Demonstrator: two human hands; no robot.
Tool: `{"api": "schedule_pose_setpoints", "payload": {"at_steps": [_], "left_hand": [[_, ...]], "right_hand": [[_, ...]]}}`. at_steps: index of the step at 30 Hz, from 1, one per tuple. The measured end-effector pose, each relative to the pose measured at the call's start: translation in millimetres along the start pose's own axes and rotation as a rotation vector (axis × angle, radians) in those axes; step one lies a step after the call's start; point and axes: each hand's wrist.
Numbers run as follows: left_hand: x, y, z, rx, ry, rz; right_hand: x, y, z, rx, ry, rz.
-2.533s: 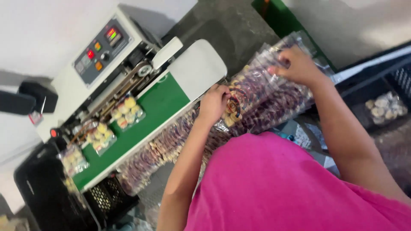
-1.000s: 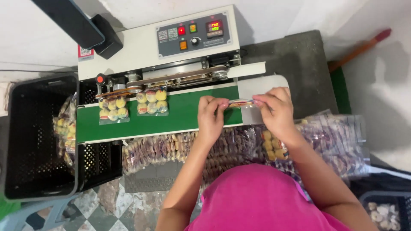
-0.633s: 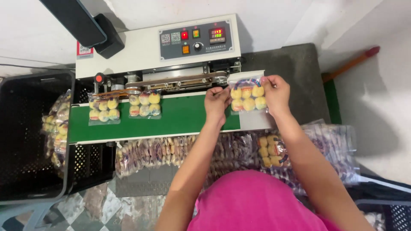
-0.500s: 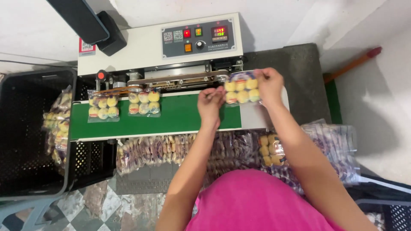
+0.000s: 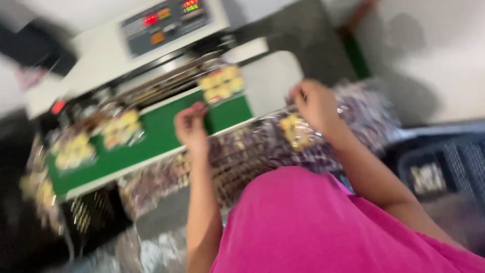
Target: Placing small bags of cookies onto a conveyor belt for heat sealing.
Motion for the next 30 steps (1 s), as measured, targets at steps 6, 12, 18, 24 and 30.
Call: {"api": "schedule_pose_setpoints", "payload": {"at_steps": [6,12,18,24,30], "left_hand": [[1,7,5,0.073,0.027,0.102],[-20,1,2,-0.014,0.026,0.13],[-98,-38,-70,0.12,-0.349,0.495],[-70,-88,-135,0.624,0.558,-0.051],[-101,-97,-108,0.103,0.577,-0.233]], "right_hand": [[-20,59,-121,0.153,-0.396,-0.08],[-54,7,-142,0.061,-0.396,0.061],[-63,-4,-134,-0.161,-0.28,1.106],[55,58,-81,-0.044,-0.356,1.55],[33,-14,-53,-0.096,-0.278,1.336]]}}
Point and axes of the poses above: each hand's wrist, its own z-axis towards the middle knuckle, its own y-axis out of the back of the hand, x = y × z, and after that the axes turned 7 degrees about z, right-handed
